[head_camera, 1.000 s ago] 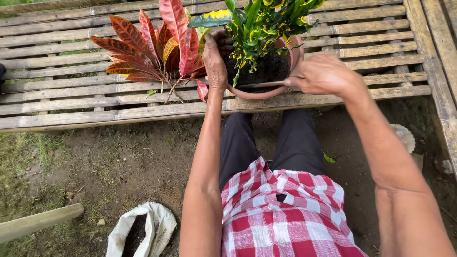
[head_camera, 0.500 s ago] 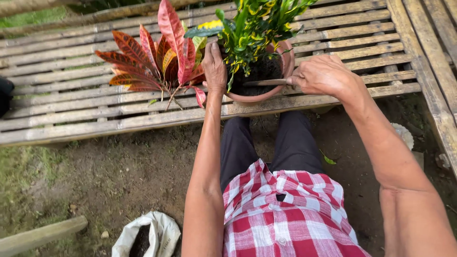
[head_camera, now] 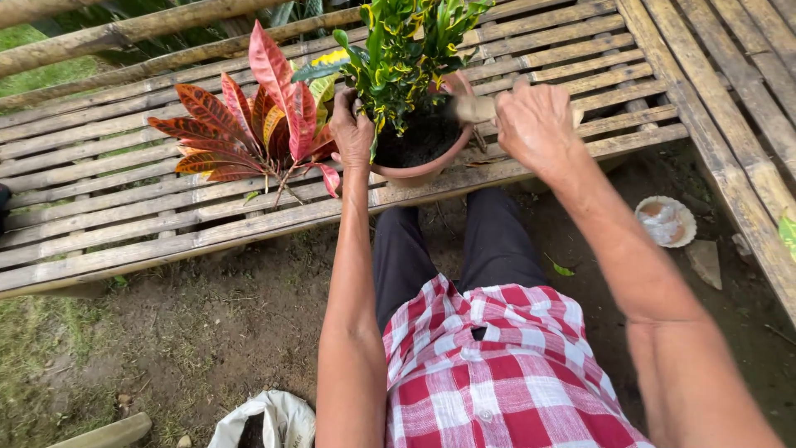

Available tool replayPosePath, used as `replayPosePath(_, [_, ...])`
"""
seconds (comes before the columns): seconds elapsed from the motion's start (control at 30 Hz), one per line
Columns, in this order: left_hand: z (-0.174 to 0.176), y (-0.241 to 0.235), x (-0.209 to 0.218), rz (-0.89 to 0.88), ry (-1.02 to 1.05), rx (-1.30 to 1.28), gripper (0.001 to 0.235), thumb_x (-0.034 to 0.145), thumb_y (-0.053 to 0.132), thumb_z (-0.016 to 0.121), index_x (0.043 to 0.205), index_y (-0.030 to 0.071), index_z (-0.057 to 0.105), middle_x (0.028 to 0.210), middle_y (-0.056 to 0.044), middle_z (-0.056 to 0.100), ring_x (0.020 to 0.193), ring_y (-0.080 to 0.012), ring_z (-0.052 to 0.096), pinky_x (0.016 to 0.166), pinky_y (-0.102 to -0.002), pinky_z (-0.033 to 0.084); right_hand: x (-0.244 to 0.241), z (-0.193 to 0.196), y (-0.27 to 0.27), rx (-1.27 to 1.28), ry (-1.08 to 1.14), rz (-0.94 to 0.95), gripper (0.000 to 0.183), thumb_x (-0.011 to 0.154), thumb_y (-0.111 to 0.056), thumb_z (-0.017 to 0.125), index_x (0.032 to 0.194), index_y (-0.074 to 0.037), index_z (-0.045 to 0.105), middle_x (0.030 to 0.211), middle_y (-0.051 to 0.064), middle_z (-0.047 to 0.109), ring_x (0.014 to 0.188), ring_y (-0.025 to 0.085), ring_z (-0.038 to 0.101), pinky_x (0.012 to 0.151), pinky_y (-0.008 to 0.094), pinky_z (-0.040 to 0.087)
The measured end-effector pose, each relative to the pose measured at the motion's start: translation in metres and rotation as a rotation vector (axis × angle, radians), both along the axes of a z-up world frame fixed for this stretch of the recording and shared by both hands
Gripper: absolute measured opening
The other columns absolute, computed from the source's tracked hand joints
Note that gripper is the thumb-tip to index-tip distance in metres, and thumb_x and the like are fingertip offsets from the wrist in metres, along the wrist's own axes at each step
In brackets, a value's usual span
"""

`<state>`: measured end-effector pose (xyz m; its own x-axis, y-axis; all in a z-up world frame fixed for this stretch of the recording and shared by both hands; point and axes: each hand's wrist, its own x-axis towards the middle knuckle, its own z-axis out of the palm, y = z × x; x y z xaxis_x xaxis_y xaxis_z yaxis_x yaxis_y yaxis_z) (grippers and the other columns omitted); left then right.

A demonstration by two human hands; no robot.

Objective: Potting a plant by placing it in a container and packing soil around the roots with a tool.

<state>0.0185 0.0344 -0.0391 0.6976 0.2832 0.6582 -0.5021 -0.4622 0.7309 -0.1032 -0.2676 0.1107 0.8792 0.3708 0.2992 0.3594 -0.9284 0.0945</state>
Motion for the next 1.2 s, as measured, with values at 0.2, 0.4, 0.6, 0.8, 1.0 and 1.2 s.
replayPosePath(0.2, [-0.004, 0.001, 0.001, -0.023, 0.034, -0.024, 0.034, 0.083, -0.008, 0.055, 0.115, 0.001, 0.064, 0.103, -0.017, 0.076, 0.095, -0.0309, 0.077, 0.086, -0.037, 0.057, -0.014, -0.105, 0.031, 0.191, -0.197, -0.145, 0.032, 0.081, 0.010, 0.060, 0.112, 0.013, 0.068, 0.094, 0.022, 0.061, 0.062, 0.029, 0.066, 0.045, 0.042, 0.047])
replayPosePath(0.4, [-0.006, 0.002, 0.000, -0.008, 0.042, 0.032, 0.034, 0.084, -0.007, 0.056, 0.115, 0.003, 0.066, 0.104, -0.016, 0.077, 0.097, -0.0301, 0.076, 0.088, -0.037, 0.057, -0.036, -0.061, 0.038, 0.352, -0.192, -0.114, 0.034, 0.087, 0.008, 0.060, 0.120, 0.011, 0.065, 0.091, 0.021, 0.059, 0.061, 0.035, 0.067, 0.047, 0.049, 0.050])
replayPosePath(0.6, [0.000, 0.001, -0.002, -0.022, 0.010, 0.002, 0.038, 0.081, -0.008, 0.055, 0.116, 0.001, 0.065, 0.107, -0.017, 0.076, 0.098, -0.0303, 0.076, 0.088, -0.038, 0.056, -0.035, -0.060, 0.035, 0.301, -0.191, -0.071, 0.031, 0.085, 0.004, 0.061, 0.116, 0.006, 0.067, 0.092, 0.018, 0.060, 0.069, 0.036, 0.069, 0.054, 0.049, 0.051])
replayPosePath(0.8, [0.000, 0.000, -0.003, -0.023, 0.027, -0.014, 0.027, 0.087, -0.004, 0.060, 0.113, 0.000, 0.066, 0.103, -0.018, 0.075, 0.092, -0.0283, 0.076, 0.084, -0.036, 0.056, -0.032, -0.054, 0.037, 0.302, -0.145, -0.061, 0.027, 0.087, 0.004, 0.061, 0.114, 0.006, 0.066, 0.088, 0.018, 0.061, 0.064, 0.034, 0.069, 0.050, 0.049, 0.050])
replayPosePath(1.0, [0.016, -0.006, -0.014, -0.030, 0.067, -0.069, 0.020, 0.097, 0.005, 0.061, 0.115, 0.001, 0.067, 0.095, -0.017, 0.076, 0.081, -0.0251, 0.073, 0.078, -0.034, 0.055, -0.015, -0.075, 0.046, 0.240, -0.180, -0.026, 0.036, 0.081, 0.008, 0.058, 0.116, 0.011, 0.067, 0.091, 0.022, 0.064, 0.059, 0.032, 0.068, 0.045, 0.044, 0.050])
replayPosePath(1.2, [0.007, -0.004, -0.008, -0.009, 0.057, -0.040, 0.016, 0.099, 0.008, 0.061, 0.112, 0.002, 0.066, 0.096, -0.018, 0.075, 0.079, -0.0248, 0.072, 0.077, -0.033, 0.055, 0.044, -0.124, 0.042, 0.120, -0.018, 0.030, 0.011, 0.092, -0.004, 0.061, 0.093, 0.003, 0.070, 0.077, 0.020, 0.065, 0.056, 0.028, 0.066, 0.042, 0.043, 0.047])
